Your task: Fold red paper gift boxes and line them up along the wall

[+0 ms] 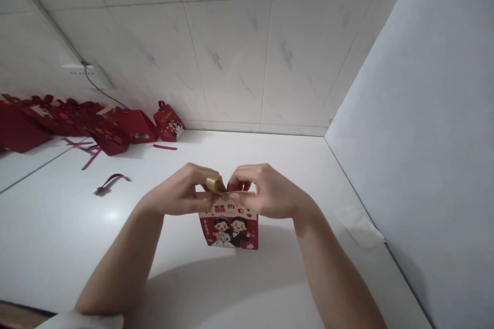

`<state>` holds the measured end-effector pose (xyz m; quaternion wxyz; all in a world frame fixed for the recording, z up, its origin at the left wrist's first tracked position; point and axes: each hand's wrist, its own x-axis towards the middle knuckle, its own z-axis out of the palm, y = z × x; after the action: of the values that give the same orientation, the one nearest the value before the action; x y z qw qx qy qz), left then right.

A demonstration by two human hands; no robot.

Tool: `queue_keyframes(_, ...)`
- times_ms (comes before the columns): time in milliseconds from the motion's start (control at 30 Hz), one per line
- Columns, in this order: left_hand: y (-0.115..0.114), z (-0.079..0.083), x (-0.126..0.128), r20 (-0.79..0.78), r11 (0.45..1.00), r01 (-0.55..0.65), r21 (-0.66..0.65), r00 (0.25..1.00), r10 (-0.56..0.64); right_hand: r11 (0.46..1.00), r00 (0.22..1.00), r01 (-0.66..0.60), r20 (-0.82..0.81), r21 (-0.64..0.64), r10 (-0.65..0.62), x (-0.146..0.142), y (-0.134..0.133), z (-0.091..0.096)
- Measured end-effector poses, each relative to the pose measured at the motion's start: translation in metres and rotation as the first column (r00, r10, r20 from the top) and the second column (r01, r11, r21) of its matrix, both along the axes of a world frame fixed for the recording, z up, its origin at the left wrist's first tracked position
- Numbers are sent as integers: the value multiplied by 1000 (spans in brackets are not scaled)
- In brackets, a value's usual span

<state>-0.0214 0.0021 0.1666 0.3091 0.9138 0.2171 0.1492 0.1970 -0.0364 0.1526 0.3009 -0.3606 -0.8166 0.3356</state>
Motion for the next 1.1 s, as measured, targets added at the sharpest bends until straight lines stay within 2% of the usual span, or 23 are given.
queue_keyframes(200, -1, 2, 0, -19, 992, -124, 7, 992, 124, 984, 983, 178, -33, -9, -179, -1, 1, -3)
queue_keyframes(400, 2, 0, -3, -12, 990, -142, -17, 990, 142, 972, 970, 230, -65, -48, -232, -1, 1, -5)
queue_keyframes(567, 0, 0, -1, 23, 984, -172, -52, 985, 173, 969, 967, 233, -83, -79, -239, -1, -1, -3)
queue_keyframes(700, 0, -2, 0, 48, 969, -248, 0, 968, 248, 972, 971, 223, -73, -77, -228, -2, -1, -1)
queue_keyframes(833, -1, -1, 1, 40, 966, -258, 15, 965, 257, 978, 981, 188, -28, -89, -191, -3, 0, -1)
queue_keyframes(967, -2, 0, 2, -2, 978, -209, 13, 978, 210, 985, 985, 168, 36, -30, -167, -3, -1, -1)
queue_keyframes(1100, -1, 0, 1, -44, 995, -98, -17, 994, 97, 995, 992, 64, 100, 71, -71, -3, -1, -1)
